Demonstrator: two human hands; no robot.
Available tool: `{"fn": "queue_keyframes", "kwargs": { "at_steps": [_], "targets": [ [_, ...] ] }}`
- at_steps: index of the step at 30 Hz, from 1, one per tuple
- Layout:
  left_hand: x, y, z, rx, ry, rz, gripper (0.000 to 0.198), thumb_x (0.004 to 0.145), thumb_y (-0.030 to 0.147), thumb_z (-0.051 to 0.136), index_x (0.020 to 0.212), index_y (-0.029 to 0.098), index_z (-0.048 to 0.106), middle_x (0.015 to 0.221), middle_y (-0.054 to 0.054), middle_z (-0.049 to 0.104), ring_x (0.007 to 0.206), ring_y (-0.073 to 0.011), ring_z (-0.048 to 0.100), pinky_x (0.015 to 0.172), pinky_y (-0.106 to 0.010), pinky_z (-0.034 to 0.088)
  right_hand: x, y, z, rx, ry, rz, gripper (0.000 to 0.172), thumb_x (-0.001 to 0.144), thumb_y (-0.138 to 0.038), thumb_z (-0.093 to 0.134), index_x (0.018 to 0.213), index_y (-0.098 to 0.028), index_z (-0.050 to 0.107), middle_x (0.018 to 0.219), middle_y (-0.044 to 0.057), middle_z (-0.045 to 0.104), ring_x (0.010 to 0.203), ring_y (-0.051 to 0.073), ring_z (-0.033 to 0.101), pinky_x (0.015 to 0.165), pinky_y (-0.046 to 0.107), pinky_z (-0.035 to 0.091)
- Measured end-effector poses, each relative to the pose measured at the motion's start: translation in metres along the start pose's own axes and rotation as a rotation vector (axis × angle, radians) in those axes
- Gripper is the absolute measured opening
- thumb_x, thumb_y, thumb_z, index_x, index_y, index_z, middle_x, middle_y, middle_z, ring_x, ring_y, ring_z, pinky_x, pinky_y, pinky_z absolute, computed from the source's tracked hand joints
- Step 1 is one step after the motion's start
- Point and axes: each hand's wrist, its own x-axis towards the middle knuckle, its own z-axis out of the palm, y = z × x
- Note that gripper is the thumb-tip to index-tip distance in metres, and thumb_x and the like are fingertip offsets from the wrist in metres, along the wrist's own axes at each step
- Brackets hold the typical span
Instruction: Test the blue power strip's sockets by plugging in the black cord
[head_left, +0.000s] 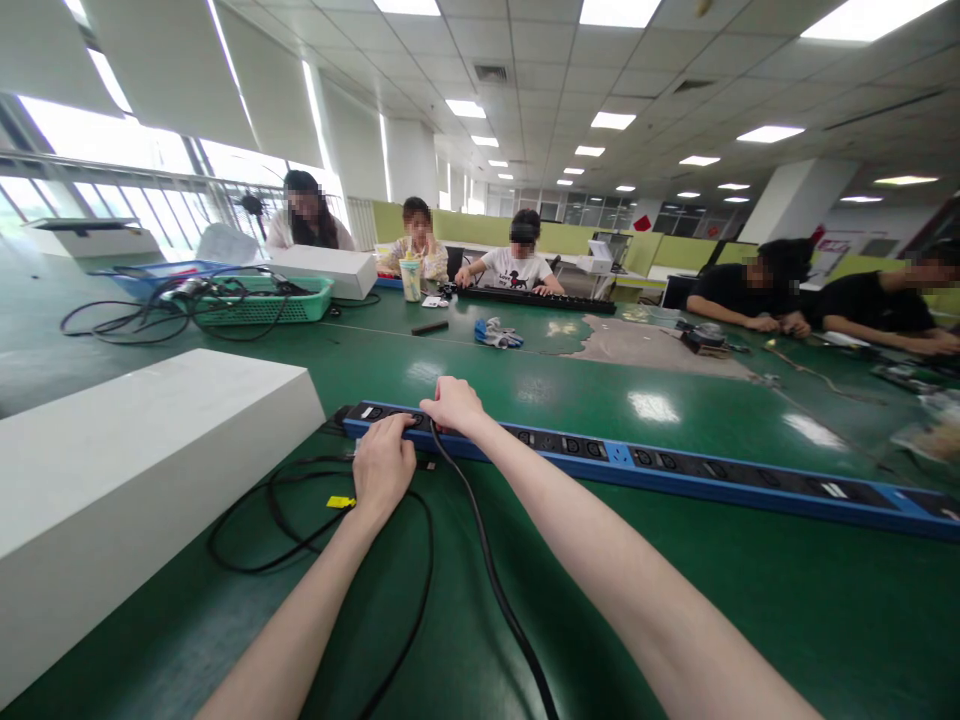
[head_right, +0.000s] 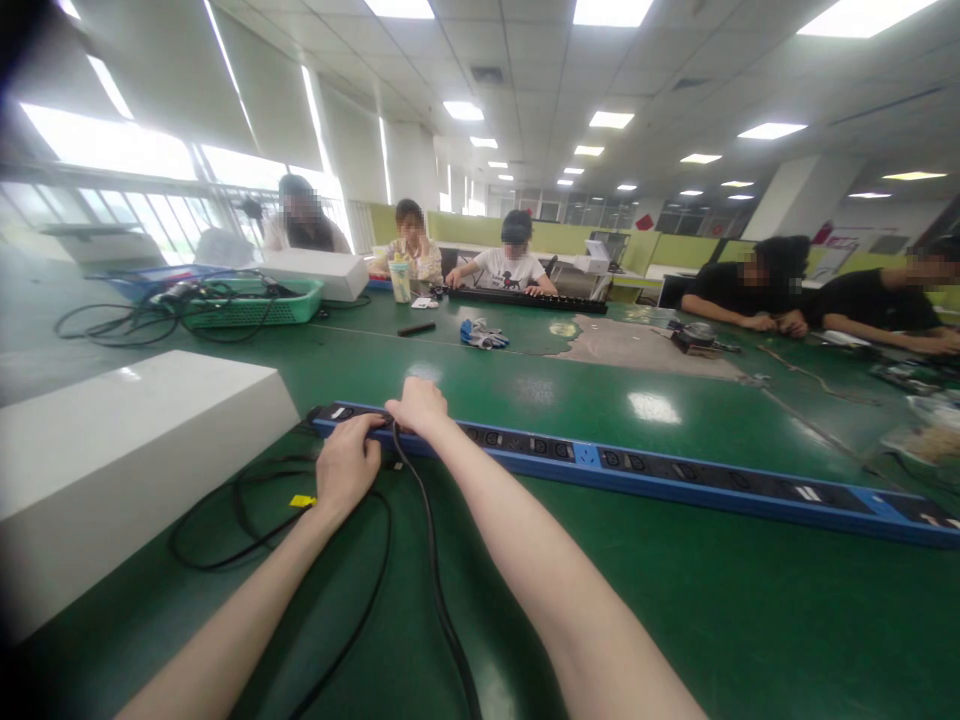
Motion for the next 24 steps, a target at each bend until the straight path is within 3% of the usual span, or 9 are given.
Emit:
{"fn": "queue_keyframes", "kwargs": {
  "at_steps": [5, 13, 17, 20, 24],
  "targets": [
    [0.0, 0.002, 0.0, -0.06, -0.014, 0.05, 0.041, 0.087, 0.009, 0.046, 0.12, 0.025, 0.065, 0.128, -0.005, 0.069, 0.124, -0.026, 0.059, 0.109, -0.041, 0.045, 0.011, 0.005, -0.008, 0.129, -0.186, 0.021, 0.014, 0.085, -0.027, 0.065, 0.076, -0.017, 0.069, 0.066, 0.007, 0.073, 0.069, 0.019, 0.073, 0.068, 0.024, 0.054],
    [0.001, 0.003, -0.002, -0.061, -0.026, 0.042, 0.041, 0.087, 0.008, 0.045, 0.118, 0.025, 0.066, 0.129, -0.005, 0.069, 0.126, -0.0258, 0.059, 0.112, -0.043, 0.044, 0.013, 0.011, -0.008, 0.19, -0.212, 0.098, 0.025, 0.089, -0.028, 0.059, 0.069, -0.018, 0.07, 0.067, 0.007, 0.074, 0.06, 0.016, 0.071, 0.062, 0.023, 0.055],
    [0.001, 0.005, -0.004, -0.051, -0.035, 0.028, 0.043, 0.086, 0.007, 0.046, 0.12, 0.025, 0.066, 0.13, -0.006, 0.069, 0.127, -0.0261, 0.059, 0.112, -0.044, 0.044, 0.012, 0.004, -0.01, -0.022, -0.142, 0.038, 0.025, 0.088, -0.036, 0.06, 0.078, -0.018, 0.074, 0.073, 0.01, 0.076, 0.077, 0.023, 0.075, 0.073, 0.03, 0.057],
    [0.001, 0.005, -0.004, -0.04, -0.04, 0.031, 0.043, 0.086, 0.007, 0.046, 0.12, 0.024, 0.065, 0.131, -0.006, 0.068, 0.128, -0.0259, 0.058, 0.112, -0.043, 0.045, 0.012, -0.004, -0.009, -0.175, -0.034, 0.031, 0.03, 0.084, -0.044, 0.064, 0.093, -0.019, 0.077, 0.094, 0.014, 0.078, 0.096, 0.028, 0.075, 0.082, 0.036, 0.057],
    [0.001, 0.005, -0.005, -0.026, -0.045, 0.039, 0.043, 0.086, 0.008, 0.046, 0.12, 0.025, 0.065, 0.13, -0.005, 0.068, 0.127, -0.0255, 0.059, 0.111, -0.041, 0.045, 0.01, -0.009, -0.004, -0.198, -0.014, 0.034, 0.037, 0.085, -0.047, 0.062, 0.104, -0.019, 0.076, 0.11, 0.016, 0.077, 0.103, 0.031, 0.073, 0.084, 0.04, 0.056]
  ]
}}
